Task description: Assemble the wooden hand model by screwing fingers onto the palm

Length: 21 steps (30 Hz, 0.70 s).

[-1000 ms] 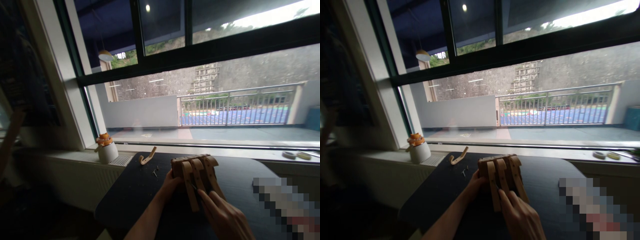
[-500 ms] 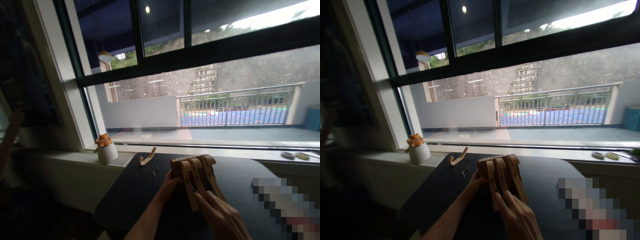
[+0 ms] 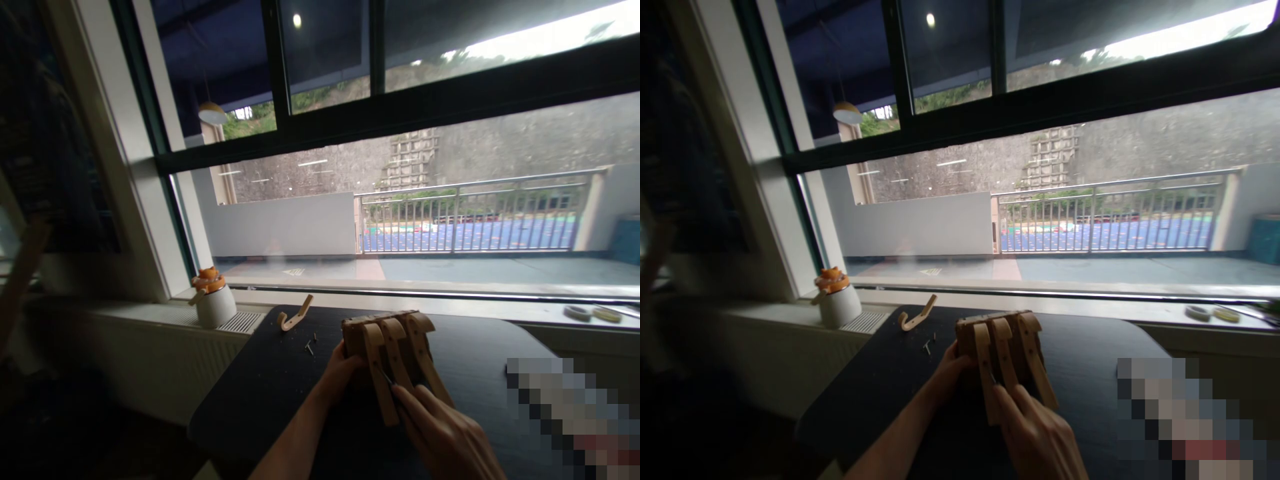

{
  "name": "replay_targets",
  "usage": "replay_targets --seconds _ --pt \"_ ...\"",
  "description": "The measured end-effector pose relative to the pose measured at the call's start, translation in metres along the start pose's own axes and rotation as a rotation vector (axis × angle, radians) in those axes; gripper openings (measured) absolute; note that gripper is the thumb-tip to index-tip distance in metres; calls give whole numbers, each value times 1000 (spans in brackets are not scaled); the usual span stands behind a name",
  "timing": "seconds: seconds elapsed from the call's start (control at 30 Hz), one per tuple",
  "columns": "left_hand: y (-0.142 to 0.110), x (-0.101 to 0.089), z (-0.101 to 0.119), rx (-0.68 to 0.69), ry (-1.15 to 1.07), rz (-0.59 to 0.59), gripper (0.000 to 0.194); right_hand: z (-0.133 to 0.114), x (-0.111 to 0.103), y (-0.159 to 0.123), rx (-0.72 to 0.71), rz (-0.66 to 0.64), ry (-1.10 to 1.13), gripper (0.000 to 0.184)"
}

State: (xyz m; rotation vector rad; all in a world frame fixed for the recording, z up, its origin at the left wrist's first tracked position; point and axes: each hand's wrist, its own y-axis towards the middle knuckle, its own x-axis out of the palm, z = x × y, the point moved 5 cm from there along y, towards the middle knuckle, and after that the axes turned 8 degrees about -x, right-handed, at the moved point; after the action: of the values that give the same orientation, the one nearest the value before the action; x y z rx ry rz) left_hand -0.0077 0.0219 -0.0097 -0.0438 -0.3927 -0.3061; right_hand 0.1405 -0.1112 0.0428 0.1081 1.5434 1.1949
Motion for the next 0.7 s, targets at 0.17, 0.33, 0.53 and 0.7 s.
replay_targets --seconds 0.17,0.33,0.53,0.7 --pt "1 -1 -1 -20 -8 23 45 0 0 -1 -16 18 -7 35" --pt "2 -2 -2 -18 -12 30 45 -1 -1 3 -13 3 10 34" --pt "2 -1 -3 -14 -21 11 45 -6 -6 5 -39 26 -1 33" --pt "3 -2 -4 -25 -21 15 46 -2 -2 0 -49 1 -17 35"
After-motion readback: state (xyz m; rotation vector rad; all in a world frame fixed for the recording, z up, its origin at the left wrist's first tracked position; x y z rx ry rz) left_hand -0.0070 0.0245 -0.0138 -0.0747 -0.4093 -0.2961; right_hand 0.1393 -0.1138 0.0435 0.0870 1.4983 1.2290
